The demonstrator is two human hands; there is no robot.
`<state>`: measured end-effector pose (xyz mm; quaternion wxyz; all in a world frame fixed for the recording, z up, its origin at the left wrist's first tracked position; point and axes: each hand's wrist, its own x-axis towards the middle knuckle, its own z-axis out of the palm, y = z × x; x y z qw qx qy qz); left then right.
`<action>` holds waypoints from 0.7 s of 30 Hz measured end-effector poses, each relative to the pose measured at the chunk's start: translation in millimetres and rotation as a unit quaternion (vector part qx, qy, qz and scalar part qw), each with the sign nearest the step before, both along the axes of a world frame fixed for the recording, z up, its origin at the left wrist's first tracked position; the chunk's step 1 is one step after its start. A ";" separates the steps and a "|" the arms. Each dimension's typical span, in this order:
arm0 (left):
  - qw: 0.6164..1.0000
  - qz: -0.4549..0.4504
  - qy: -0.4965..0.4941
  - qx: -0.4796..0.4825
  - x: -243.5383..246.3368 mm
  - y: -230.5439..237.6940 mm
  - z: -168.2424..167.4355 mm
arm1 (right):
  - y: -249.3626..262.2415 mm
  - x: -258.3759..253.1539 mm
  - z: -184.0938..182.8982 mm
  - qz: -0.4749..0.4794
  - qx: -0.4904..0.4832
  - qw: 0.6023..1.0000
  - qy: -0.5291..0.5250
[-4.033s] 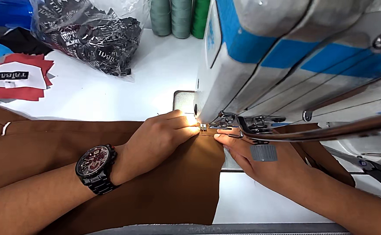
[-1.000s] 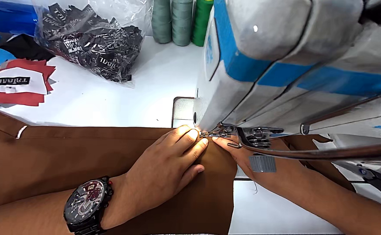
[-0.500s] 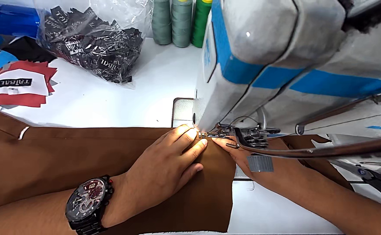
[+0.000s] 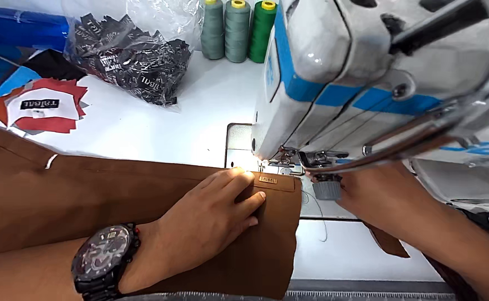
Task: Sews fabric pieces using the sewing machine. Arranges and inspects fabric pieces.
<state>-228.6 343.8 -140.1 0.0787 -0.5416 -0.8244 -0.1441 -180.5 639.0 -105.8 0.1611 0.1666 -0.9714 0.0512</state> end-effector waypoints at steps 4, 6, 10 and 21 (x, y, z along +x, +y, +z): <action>0.997 0.066 -0.014 -0.028 -27.4 -7.5 22.3 | -18.0 12.3 9.2 0.028 0.003 0.998 -0.055; 0.993 0.098 -0.038 -0.057 -45.9 -11.4 17.0 | -35.4 17.7 -0.5 0.028 -0.007 0.998 -0.052; 0.997 -0.018 -0.066 -0.045 -55.5 -15.5 13.7 | -77.5 26.2 -16.5 0.042 -0.043 0.998 0.017; 0.992 -0.119 -0.035 0.033 36.3 -74.0 113.0 | -33.3 139.3 53.2 0.137 -0.240 0.960 -0.032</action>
